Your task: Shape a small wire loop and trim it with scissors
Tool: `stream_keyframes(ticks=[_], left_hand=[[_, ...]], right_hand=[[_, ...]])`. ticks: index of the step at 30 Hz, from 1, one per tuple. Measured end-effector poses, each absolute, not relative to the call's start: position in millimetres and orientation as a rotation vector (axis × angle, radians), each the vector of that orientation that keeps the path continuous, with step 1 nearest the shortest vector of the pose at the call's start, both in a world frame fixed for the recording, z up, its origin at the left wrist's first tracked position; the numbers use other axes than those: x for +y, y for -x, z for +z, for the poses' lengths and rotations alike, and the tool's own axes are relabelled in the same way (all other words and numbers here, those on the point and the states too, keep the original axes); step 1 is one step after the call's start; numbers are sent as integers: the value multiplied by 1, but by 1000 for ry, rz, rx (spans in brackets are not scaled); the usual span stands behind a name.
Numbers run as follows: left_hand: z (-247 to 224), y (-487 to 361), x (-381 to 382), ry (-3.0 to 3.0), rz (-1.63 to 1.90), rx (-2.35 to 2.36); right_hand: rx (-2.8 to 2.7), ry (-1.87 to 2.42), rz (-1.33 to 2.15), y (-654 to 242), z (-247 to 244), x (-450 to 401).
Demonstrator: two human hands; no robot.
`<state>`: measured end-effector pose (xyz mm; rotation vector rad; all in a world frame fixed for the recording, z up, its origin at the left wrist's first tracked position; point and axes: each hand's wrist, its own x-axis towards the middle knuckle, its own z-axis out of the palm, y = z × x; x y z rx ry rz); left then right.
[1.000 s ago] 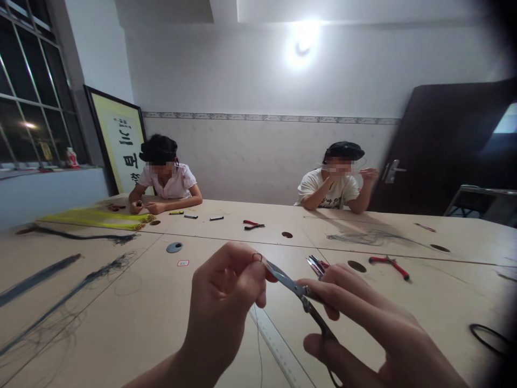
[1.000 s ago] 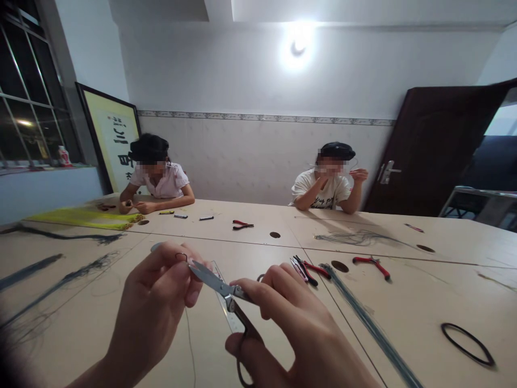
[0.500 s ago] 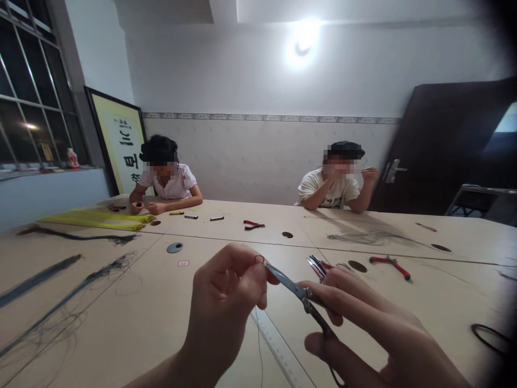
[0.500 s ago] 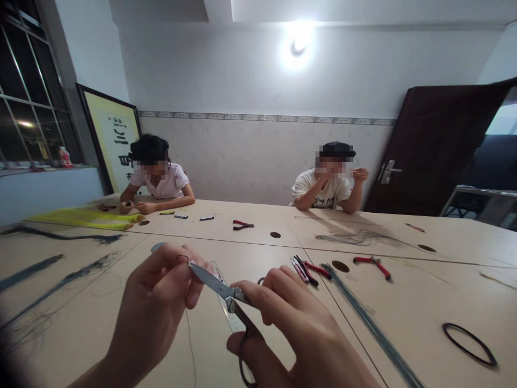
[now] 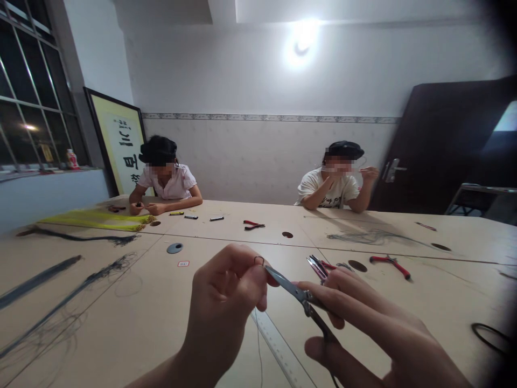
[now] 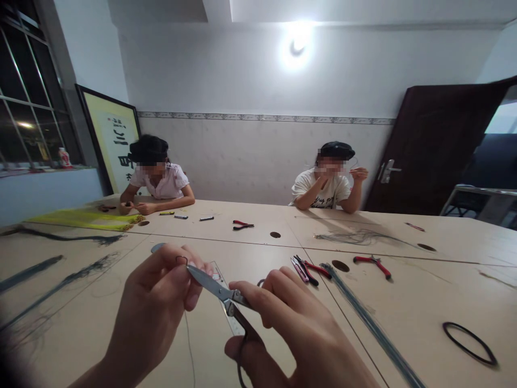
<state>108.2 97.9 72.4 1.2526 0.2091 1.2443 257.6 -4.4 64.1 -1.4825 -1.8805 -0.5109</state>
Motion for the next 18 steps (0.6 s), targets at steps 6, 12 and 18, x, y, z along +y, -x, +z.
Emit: stream_keyframes(ticks=[6,12,18], left_hand=[[73,-108,97,-1222,1232,188],[73,-108,97,-1242,1235,189],[69,-108,100,-1270,1258,202]], right_hand=[[-1887,1477,-581,-258,64,-5],[-1880,1476,-540,-261,62,-5],[-1889,1453,-567,-261,66,-5]])
